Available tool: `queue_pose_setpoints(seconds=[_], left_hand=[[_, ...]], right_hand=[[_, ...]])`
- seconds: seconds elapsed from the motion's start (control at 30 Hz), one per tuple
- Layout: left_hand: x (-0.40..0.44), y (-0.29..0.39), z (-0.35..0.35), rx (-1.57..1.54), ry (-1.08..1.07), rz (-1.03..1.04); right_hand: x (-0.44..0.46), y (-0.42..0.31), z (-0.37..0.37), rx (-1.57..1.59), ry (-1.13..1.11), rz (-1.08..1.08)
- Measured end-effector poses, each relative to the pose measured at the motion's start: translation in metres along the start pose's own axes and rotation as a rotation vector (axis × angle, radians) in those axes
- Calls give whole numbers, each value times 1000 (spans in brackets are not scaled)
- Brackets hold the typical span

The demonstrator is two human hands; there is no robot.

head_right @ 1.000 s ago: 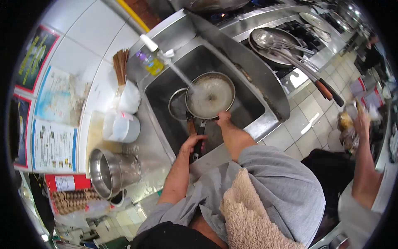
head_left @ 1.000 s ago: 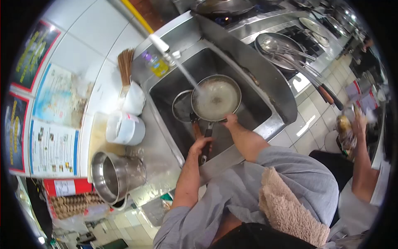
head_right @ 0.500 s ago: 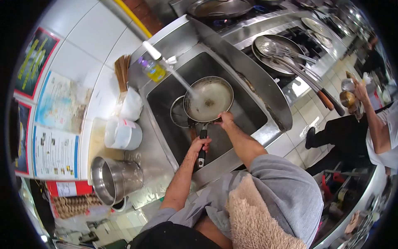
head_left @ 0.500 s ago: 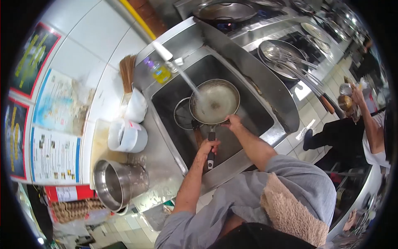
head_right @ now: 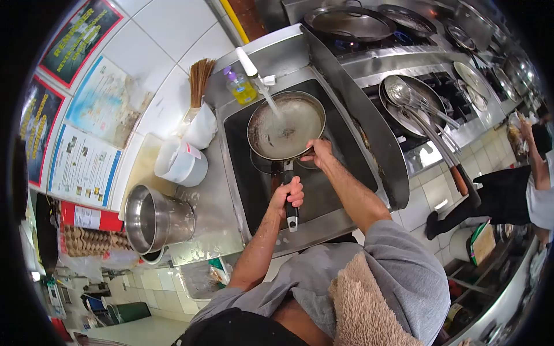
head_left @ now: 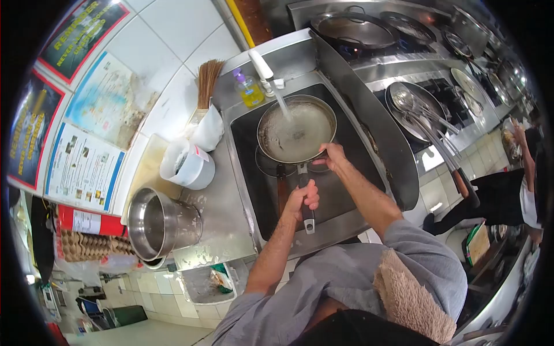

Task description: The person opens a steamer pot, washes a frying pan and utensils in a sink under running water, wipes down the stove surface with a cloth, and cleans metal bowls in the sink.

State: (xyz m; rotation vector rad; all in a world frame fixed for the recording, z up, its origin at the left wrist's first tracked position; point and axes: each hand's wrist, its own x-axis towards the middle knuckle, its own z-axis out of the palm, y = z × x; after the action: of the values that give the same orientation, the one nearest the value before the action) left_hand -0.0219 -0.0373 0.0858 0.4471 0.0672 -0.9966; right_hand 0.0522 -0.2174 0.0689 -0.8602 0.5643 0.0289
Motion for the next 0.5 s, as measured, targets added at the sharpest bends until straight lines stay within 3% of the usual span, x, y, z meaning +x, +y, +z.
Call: queue_pose_setpoints(seconds=[0.5], left_hand=[[-49,-14,53,150,246,274]], right_hand=[[-28,-3,38,-125,-257,111]])
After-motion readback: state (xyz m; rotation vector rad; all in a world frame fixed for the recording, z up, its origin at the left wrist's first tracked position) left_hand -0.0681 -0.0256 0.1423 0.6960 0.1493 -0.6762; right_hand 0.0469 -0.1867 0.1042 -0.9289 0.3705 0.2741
